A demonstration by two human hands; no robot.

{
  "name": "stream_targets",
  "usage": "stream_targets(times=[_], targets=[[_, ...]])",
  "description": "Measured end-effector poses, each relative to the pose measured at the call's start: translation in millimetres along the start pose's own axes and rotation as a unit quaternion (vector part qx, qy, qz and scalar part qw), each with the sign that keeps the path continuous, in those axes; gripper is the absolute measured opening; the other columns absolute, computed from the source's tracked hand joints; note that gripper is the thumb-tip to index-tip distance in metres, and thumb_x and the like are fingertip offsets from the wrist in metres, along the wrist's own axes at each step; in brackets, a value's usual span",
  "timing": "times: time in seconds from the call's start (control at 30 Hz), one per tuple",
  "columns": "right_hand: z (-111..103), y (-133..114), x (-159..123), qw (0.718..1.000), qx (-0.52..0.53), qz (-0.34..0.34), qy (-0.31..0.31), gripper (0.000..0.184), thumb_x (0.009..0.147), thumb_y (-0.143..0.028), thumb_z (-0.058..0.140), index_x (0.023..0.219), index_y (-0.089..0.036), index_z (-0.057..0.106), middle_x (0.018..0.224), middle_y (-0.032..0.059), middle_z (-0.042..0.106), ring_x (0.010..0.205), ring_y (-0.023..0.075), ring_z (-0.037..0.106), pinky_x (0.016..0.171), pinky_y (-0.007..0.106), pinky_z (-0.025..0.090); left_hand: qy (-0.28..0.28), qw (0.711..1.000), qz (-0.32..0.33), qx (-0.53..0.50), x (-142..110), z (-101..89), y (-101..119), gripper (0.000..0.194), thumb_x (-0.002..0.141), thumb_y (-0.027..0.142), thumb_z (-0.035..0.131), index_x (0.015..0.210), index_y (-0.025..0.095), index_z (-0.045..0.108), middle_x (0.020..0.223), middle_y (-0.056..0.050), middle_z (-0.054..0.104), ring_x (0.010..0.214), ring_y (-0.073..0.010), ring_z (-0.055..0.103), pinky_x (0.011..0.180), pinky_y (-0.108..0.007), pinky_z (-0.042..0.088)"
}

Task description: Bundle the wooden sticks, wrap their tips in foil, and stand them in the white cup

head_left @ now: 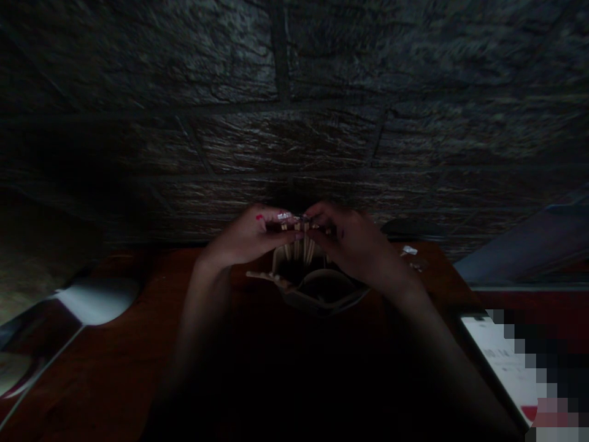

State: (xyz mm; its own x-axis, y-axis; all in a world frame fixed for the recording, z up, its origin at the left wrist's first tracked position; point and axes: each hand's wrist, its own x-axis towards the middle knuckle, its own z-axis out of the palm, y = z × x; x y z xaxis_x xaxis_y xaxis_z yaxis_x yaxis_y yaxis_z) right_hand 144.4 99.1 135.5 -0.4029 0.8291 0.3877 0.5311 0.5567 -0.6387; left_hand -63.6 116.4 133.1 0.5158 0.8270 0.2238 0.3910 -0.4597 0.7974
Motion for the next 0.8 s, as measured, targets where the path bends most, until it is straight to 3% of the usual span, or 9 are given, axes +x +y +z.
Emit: stream_targets(times=[0.3, 0.47, 0.8], targets=[[-1.5, -1.8, 0.7, 1.000, 0.012, 0.011, -0.009, 0.020, 0.089, -0.016, 0.059, 0.108, -0.018, 0.066, 0.092, 0.0030, 0.076, 0.080, 0.0157, 0.069, 0.073, 0.027, 0.047, -0.020, 1.000, -0.015, 0.001, -0.8, -0.1, 3.2, 0.019, 0.085, 0.029, 0.070, 0.099, 0.016, 0.074, 0.094, -0.004, 0.077, 0.082, -0.0151, 0.070, 0.071, -0.023, 0.054], [-4.0, -1.4, -0.5, 0.999, 0.022, 0.025, 0.018, 0.029, 0.083, -0.014, 0.065, 0.112, -0.019, 0.061, 0.087, 0.0018, 0.076, 0.078, 0.0168, 0.071, 0.071, 0.028, 0.048, -0.015, 0.999, -0.022, -0.031, 1.1, 1.6, 2.8, 0.019, 0.084, 0.027, 0.071, 0.099, 0.017, 0.074, 0.099, -0.004, 0.078, 0.090, -0.0171, 0.072, 0.080, -0.026, 0.056], [-6.3, -4.5, -2.7, 0.999, 0.032, 0.008, 0.012, 0.031, 0.086, -0.009, 0.058, 0.115, -0.020, 0.061, 0.092, 0.0023, 0.077, 0.082, 0.0168, 0.072, 0.074, 0.029, 0.049, -0.007, 0.998, -0.026, -0.057, 3.8, 2.7, -3.2, 0.023, 0.082, 0.031, 0.073, 0.100, 0.017, 0.075, 0.098, -0.006, 0.079, 0.089, -0.0200, 0.073, 0.077, -0.028, 0.058]])
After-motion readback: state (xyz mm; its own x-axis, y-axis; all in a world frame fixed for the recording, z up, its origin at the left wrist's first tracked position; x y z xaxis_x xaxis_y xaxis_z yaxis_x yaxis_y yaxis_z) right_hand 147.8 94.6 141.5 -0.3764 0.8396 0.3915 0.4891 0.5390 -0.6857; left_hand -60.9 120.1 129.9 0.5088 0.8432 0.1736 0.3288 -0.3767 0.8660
